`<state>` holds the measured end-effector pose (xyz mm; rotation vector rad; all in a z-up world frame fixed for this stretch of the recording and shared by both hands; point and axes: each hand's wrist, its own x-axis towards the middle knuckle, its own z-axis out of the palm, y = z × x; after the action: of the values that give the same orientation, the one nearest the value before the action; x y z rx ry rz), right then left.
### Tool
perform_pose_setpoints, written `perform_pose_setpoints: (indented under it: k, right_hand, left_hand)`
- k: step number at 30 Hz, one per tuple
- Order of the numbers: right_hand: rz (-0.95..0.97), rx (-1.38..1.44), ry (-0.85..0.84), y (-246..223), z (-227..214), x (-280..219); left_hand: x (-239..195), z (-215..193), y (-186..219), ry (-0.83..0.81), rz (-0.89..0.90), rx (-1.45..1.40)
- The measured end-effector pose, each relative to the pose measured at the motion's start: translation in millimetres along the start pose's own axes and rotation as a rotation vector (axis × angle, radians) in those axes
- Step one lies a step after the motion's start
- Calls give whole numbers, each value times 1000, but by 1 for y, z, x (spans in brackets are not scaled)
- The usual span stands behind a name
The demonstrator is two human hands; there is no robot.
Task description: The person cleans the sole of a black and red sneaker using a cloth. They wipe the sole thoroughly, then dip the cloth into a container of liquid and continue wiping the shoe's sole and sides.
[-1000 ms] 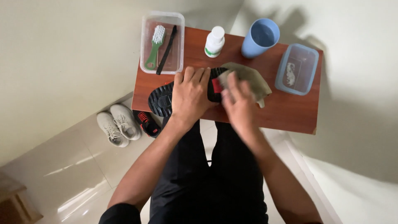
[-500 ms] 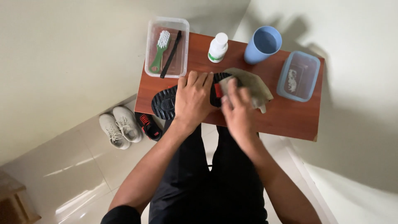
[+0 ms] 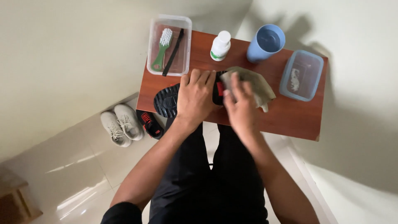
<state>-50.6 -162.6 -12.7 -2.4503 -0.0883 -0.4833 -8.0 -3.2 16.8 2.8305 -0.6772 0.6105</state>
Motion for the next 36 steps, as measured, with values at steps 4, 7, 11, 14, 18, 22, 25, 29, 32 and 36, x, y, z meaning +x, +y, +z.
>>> perform_pose_setpoints:
  k: [4, 7, 11, 14, 18, 22, 25, 29, 32, 36]
  right_hand:
    - [-17, 20, -35, 1, 3, -5]
    - [-85, -166, -8, 14, -3, -19]
    - [-97, -178, -20, 10, -5, -10]
    - [-111, -137, 0, 10, 9, 10]
    - [-101, -156, 15, 8, -2, -8]
    - [-114, -162, -19, 15, -5, -25]
    - [-119, -111, 29, 16, 6, 0]
    - [-138, -105, 20, 17, 4, -6]
    - [-88, -141, -60, 17, -13, -25]
    - [-157, -89, 27, 18, 20, 18]
  left_hand:
    - [-1, 7, -4, -27, -8, -15]
    - [-7, 10, -6, -22, -19, -31]
    - [2, 7, -5, -45, -6, -1]
    - [0, 9, -8, -125, -24, -25]
    - [0, 14, -11, -98, -23, -37]
    - [0, 12, -8, -117, -17, -42]
    - [-1, 20, -5, -117, 8, -34]
    - [0, 26, -15, -66, -12, -26]
    - [-2, 24, -7, -30, 1, -26]
    - [-5, 17, -9, -36, 29, -4]
